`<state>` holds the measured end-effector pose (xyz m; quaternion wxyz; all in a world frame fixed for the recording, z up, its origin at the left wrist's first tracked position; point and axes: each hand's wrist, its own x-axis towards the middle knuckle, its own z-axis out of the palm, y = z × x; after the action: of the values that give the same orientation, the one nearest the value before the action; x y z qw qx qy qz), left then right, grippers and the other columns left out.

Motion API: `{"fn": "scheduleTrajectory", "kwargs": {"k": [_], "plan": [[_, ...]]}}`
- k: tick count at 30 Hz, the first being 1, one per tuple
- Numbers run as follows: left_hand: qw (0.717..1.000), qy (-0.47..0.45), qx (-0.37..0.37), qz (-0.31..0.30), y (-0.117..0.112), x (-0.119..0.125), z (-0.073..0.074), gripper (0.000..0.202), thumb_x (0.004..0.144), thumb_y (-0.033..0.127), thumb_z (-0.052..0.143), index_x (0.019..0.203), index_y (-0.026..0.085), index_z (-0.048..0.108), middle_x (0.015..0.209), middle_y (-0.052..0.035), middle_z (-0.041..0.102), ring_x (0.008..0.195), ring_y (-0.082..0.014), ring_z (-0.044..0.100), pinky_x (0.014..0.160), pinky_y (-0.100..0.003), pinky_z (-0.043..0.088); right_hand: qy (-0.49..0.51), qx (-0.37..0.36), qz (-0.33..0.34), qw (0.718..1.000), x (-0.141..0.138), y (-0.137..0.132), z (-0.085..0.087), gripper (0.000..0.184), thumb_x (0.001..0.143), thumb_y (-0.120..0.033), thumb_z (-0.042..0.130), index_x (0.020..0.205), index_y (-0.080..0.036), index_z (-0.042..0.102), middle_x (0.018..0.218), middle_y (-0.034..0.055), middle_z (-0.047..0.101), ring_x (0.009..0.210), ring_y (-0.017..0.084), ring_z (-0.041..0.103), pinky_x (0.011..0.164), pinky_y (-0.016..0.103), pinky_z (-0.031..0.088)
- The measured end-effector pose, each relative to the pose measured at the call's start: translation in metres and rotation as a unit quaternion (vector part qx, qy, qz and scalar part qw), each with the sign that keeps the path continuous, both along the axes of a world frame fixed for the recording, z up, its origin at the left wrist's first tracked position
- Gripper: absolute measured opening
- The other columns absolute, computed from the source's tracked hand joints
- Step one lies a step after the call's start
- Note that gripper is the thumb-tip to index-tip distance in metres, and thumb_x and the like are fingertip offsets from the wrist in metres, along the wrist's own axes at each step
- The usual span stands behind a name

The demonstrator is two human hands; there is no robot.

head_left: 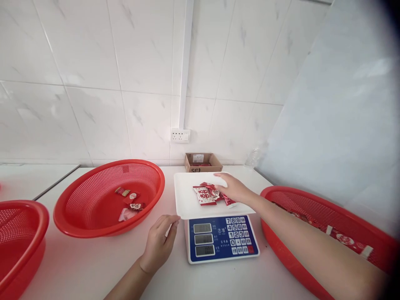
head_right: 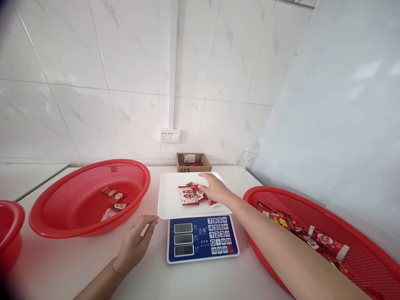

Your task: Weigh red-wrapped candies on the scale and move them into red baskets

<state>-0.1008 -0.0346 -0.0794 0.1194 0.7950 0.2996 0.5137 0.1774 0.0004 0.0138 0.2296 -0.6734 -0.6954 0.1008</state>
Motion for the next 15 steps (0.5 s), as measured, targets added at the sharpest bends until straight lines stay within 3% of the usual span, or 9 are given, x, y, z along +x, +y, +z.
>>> {"fn": "scheduleTrajectory", "kwargs": {"k": [2, 6, 11, 15], "plan": [[1.000, 0.005, -0.005, -0.002, 0.000, 0.000, 0.000, 0.015, 0.089, 0.016, 0.044, 0.094, 0.020, 0.058, 0.080, -0.0049, 0.067, 0.075, -0.0149, 0.064, 0.067, -0.025, 0.052, -0.050, -0.052, 0.057, 0.996, 0.001, -0.008, -0.008, 0.048, 0.081, -0.035, 0.052, 0.127, -0.020, 0.052, 0.140, 0.0093, 0.045, 0.134, 0.030, 0.031, 0.108, 0.047, 0.028], [1.000, 0.006, -0.009, -0.005, 0.001, 0.001, -0.001, 0.016, 0.089, 0.016, 0.044, 0.095, 0.020, 0.058, 0.081, -0.0050, 0.067, 0.076, -0.0151, 0.064, 0.068, -0.025, 0.052, -0.116, -0.121, 0.086, 0.982, 0.001, -0.025, -0.018, 0.057, 0.082, -0.049, 0.048, 0.134, -0.028, 0.045, 0.147, 0.0031, 0.035, 0.139, 0.036, 0.012, 0.107, 0.061, 0.016], [1.000, 0.007, 0.001, -0.004, 0.000, 0.001, 0.000, 0.015, 0.088, 0.015, 0.045, 0.094, 0.020, 0.058, 0.081, -0.0043, 0.067, 0.076, -0.0148, 0.065, 0.067, -0.024, 0.052, -0.081, -0.104, 0.102, 0.986, 0.004, -0.044, -0.006, 0.055, 0.083, -0.052, 0.044, 0.130, -0.025, 0.050, 0.142, 0.0018, 0.043, 0.139, 0.032, 0.016, 0.110, 0.051, 0.021], [1.000, 0.008, 0.003, 0.000, 0.002, 0.001, 0.000, 0.015, 0.089, 0.015, 0.045, 0.095, 0.020, 0.058, 0.080, -0.0041, 0.067, 0.075, -0.0145, 0.065, 0.067, -0.024, 0.052, -0.038, -0.046, 0.010, 0.998, 0.034, -0.068, 0.013, 0.054, 0.084, -0.051, 0.043, 0.129, -0.022, 0.051, 0.141, 0.0046, 0.044, 0.137, 0.026, 0.025, 0.112, 0.043, 0.024]]}}
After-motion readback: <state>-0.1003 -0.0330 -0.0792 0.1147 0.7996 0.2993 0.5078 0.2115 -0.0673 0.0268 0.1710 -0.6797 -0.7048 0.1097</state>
